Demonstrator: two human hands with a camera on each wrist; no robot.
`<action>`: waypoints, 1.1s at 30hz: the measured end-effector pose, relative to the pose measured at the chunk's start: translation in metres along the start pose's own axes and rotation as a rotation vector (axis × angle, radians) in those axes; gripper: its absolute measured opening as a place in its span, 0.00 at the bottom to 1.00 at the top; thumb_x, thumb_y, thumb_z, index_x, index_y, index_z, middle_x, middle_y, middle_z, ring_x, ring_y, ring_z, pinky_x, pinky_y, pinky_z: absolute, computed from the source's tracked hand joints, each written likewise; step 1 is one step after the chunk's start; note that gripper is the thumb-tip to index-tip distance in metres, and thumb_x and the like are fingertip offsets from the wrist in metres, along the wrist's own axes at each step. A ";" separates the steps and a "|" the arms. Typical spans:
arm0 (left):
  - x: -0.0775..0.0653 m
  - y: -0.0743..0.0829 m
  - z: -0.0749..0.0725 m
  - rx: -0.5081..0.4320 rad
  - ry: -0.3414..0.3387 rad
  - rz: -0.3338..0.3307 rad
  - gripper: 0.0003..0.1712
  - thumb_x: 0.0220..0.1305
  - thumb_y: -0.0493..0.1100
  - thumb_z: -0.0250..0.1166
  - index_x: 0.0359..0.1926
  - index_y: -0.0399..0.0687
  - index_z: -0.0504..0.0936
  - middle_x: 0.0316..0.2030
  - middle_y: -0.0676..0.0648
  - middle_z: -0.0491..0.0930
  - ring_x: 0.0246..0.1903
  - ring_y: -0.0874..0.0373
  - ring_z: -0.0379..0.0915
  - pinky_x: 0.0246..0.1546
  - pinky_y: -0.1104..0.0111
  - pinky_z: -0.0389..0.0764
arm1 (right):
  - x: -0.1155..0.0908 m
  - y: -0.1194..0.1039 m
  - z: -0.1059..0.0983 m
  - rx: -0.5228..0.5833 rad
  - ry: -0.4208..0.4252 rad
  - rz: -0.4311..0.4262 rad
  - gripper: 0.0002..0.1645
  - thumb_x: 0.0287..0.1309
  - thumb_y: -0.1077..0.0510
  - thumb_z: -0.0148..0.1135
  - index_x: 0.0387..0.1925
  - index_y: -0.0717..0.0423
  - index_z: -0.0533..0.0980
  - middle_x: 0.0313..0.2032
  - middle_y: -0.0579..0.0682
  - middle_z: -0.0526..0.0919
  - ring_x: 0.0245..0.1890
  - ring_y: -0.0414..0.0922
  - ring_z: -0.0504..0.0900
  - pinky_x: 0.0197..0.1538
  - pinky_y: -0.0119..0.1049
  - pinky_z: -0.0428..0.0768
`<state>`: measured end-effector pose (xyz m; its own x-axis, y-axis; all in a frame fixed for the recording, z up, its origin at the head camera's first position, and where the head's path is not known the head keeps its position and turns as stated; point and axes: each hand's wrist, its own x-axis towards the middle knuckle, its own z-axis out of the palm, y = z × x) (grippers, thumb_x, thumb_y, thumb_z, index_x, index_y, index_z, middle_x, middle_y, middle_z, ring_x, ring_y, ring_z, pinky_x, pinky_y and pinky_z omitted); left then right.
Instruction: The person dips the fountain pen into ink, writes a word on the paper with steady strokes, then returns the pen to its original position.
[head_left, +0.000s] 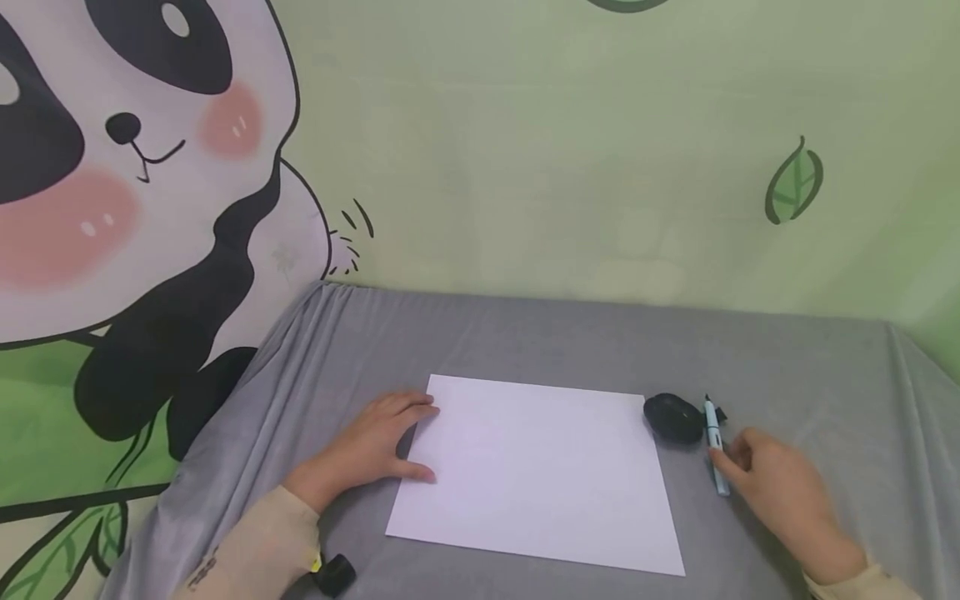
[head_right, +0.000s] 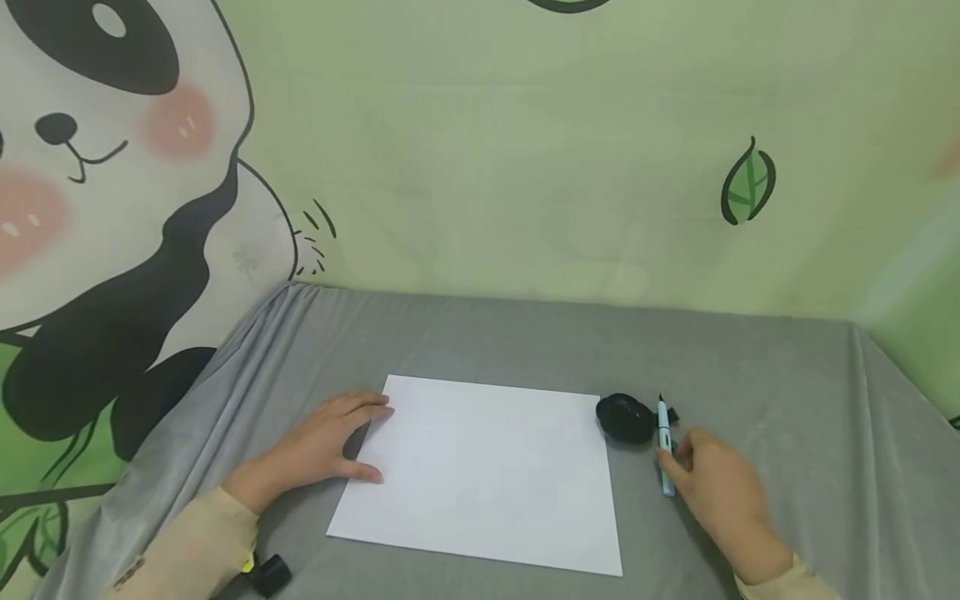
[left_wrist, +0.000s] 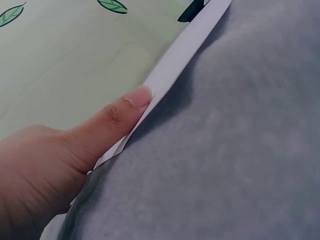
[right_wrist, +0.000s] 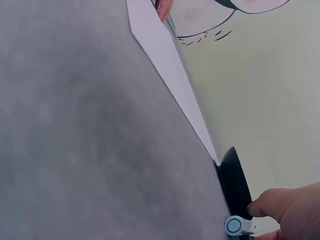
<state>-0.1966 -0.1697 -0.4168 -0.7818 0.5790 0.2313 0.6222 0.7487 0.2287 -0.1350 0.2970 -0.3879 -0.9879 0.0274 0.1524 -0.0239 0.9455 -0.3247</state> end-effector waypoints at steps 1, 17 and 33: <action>0.000 0.000 0.000 0.000 -0.002 -0.001 0.48 0.39 0.63 0.76 0.59 0.42 0.75 0.59 0.43 0.74 0.61 0.44 0.68 0.63 0.49 0.68 | 0.000 0.000 0.001 0.000 -0.006 0.004 0.17 0.58 0.49 0.62 0.26 0.60 0.74 0.17 0.46 0.72 0.18 0.41 0.66 0.21 0.34 0.61; 0.001 0.000 0.000 0.004 -0.022 -0.015 0.48 0.40 0.64 0.76 0.60 0.43 0.74 0.60 0.43 0.73 0.62 0.45 0.68 0.63 0.48 0.68 | -0.001 0.002 0.011 -0.017 -0.064 0.069 0.18 0.61 0.46 0.59 0.25 0.55 0.70 0.15 0.45 0.66 0.16 0.42 0.63 0.18 0.34 0.58; 0.001 -0.001 0.002 0.011 -0.024 -0.012 0.48 0.40 0.64 0.75 0.60 0.43 0.74 0.60 0.43 0.73 0.62 0.45 0.68 0.63 0.48 0.68 | -0.001 0.008 0.000 -0.007 -0.005 0.086 0.17 0.64 0.48 0.54 0.30 0.59 0.73 0.15 0.46 0.69 0.16 0.43 0.65 0.17 0.35 0.60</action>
<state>-0.1979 -0.1695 -0.4184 -0.7903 0.5770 0.2061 0.6120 0.7594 0.2209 -0.1340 0.3044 -0.3901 -0.9871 0.1072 0.1190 0.0625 0.9418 -0.3302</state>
